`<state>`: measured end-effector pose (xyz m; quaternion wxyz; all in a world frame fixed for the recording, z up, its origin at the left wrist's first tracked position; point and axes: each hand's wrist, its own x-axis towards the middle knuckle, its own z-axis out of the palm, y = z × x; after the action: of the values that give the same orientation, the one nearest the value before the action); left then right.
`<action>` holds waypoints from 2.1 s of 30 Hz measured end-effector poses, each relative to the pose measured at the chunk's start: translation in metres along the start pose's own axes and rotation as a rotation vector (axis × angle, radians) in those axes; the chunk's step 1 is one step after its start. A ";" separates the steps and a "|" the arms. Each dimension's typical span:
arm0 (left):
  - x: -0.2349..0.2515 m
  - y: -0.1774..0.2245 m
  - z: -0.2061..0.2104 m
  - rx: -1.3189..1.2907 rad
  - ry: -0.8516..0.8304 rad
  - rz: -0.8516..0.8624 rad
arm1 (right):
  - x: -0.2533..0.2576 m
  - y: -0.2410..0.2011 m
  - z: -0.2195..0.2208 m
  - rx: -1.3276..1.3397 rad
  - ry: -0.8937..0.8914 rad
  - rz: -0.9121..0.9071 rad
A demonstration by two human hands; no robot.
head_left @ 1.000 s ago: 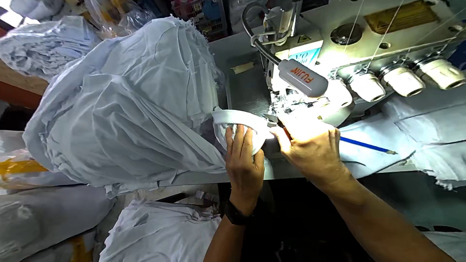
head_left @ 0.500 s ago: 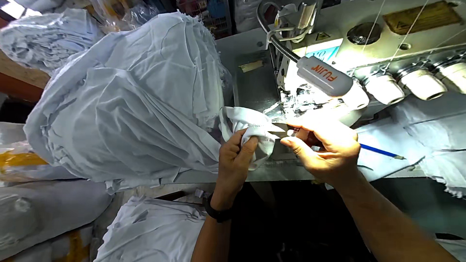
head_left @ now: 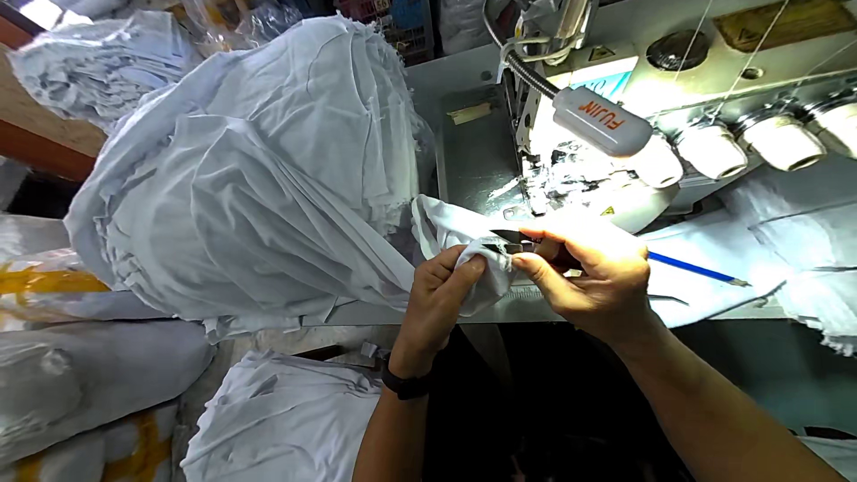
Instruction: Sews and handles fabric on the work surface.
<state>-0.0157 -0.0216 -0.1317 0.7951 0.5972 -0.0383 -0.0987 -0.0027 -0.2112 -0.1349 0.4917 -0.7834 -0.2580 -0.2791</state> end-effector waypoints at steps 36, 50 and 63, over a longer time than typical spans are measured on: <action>-0.064 0.025 -0.026 1.314 -0.093 0.335 | -0.118 -0.037 0.029 0.098 -0.649 -0.032; -0.049 -0.030 -0.024 1.426 -0.249 0.265 | -0.132 -0.030 0.041 0.110 -0.455 -0.085; -0.034 -0.039 -0.049 1.219 -0.392 0.238 | -0.137 -0.023 0.054 0.285 -0.532 -0.052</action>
<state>-0.0448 0.0210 -0.1810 0.2976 0.9038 -0.2977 -0.0775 -0.1063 -0.1707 -0.2345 0.5047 -0.7452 -0.4342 -0.0374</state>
